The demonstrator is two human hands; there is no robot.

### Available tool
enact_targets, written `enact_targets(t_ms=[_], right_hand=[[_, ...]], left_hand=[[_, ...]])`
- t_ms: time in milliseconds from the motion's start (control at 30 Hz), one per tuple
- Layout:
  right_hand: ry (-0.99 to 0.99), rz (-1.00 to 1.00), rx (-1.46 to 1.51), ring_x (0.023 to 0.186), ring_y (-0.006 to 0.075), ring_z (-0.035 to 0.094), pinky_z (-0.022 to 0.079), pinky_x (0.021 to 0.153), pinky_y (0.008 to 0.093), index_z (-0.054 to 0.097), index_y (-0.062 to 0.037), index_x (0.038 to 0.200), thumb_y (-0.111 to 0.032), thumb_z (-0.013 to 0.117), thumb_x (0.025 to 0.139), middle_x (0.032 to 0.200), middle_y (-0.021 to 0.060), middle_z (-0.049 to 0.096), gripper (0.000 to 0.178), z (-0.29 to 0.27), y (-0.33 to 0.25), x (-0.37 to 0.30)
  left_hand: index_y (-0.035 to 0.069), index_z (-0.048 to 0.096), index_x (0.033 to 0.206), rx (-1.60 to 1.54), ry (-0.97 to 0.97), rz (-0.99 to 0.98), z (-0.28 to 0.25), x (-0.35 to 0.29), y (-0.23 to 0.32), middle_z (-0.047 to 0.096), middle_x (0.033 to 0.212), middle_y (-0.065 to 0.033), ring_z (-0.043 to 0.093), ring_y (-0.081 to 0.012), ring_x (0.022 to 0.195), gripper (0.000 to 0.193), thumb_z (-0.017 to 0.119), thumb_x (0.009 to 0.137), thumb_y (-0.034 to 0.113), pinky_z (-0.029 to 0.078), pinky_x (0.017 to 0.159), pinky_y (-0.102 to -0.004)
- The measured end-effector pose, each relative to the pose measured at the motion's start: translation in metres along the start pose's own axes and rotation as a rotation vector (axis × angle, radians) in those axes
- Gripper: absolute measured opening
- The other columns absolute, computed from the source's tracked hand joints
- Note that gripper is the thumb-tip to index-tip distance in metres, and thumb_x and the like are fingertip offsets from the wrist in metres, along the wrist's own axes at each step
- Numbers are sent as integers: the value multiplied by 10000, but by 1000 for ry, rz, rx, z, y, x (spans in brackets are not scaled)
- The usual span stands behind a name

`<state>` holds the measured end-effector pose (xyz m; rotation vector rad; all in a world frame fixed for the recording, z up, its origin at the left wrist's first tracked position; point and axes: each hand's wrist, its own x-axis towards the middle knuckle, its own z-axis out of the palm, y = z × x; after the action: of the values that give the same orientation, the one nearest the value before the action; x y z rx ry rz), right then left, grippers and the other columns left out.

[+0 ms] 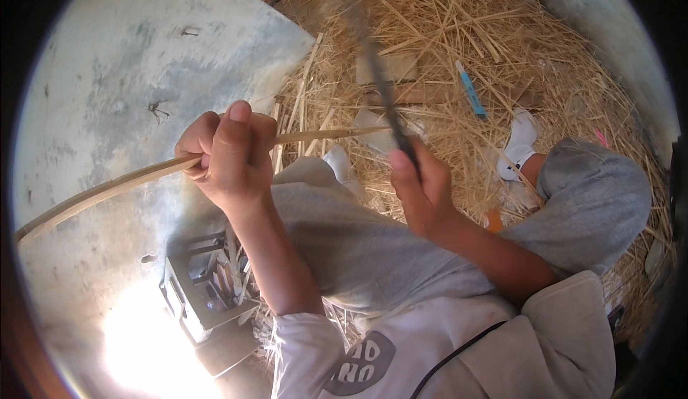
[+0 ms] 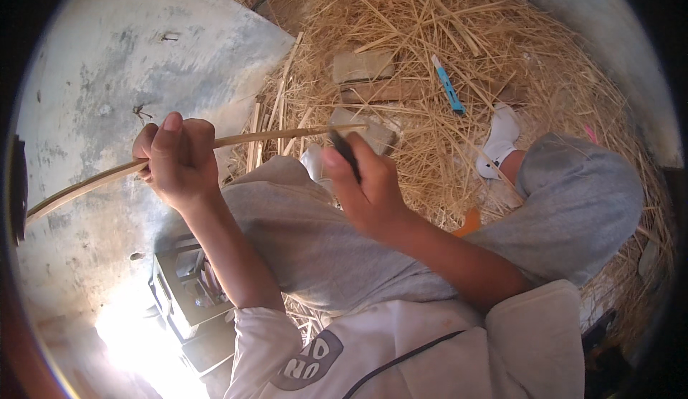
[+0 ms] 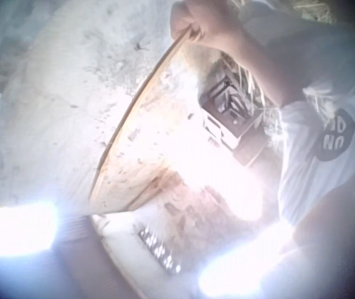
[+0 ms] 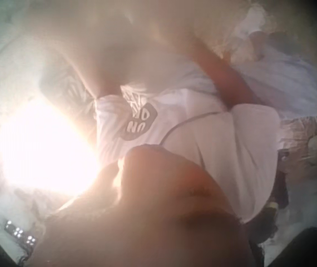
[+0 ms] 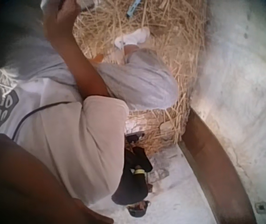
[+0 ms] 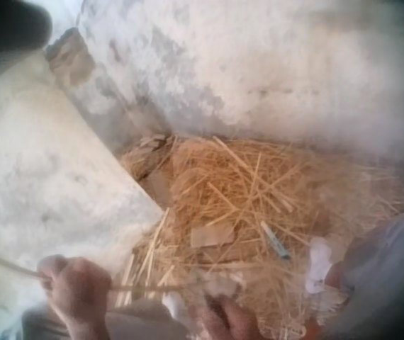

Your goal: The person sits on a bed of straw and uses a knife to split a long bamboo stick into thin strips. They hold the stick with one hand and use the knife to shave and split the material, creating thin slivers that fall onto the straw below.

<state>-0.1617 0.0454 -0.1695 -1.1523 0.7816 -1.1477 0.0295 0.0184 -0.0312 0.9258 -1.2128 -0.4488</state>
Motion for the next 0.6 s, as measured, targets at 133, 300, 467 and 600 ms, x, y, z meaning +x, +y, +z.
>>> enact_targets(t_ms=[133, 300, 467, 600], right_hand=[[-75, 331, -39, 538, 78, 437, 357, 491, 294, 578, -5, 836, -391, 529, 1034, 604, -3, 475, 436, 1, 39, -5], [-38, 331, -1, 564, 47, 399, 334, 504, 269, 552, -49, 782, -434, 519, 1038, 608, -57, 439, 463, -7, -4, 22], [92, 14, 133, 460, 15, 365, 295, 402, 205, 468, -112, 833, -436, 494, 1047, 580, -57, 406, 389, -20, -23, 24], [77, 144, 121, 463, 13, 360, 291, 407, 202, 465, -114, 820, -444, 488, 1048, 582, -60, 399, 402, -26, -26, 29]], left_hand=[[128, 271, 564, -171, -82, -92, 0, -5, 0, 322, 515, 41, 295, -49, 468, 510, 608, 873, -97, 195, 409, -249], [116, 319, 542, 187, -144, -201, 18, -23, -36, 371, 513, 34, 353, -54, 474, 482, 626, 866, -65, 285, 438, -243], [128, 325, 535, 131, -35, -232, 25, -17, -19, 394, 469, 28, 370, -50, 412, 483, 604, 879, -63, 245, 376, -250], [153, 269, 574, -91, -161, -25, -7, -16, 10, 315, 446, 38, 278, -33, 361, 499, 567, 917, -51, 119, 337, -266]])
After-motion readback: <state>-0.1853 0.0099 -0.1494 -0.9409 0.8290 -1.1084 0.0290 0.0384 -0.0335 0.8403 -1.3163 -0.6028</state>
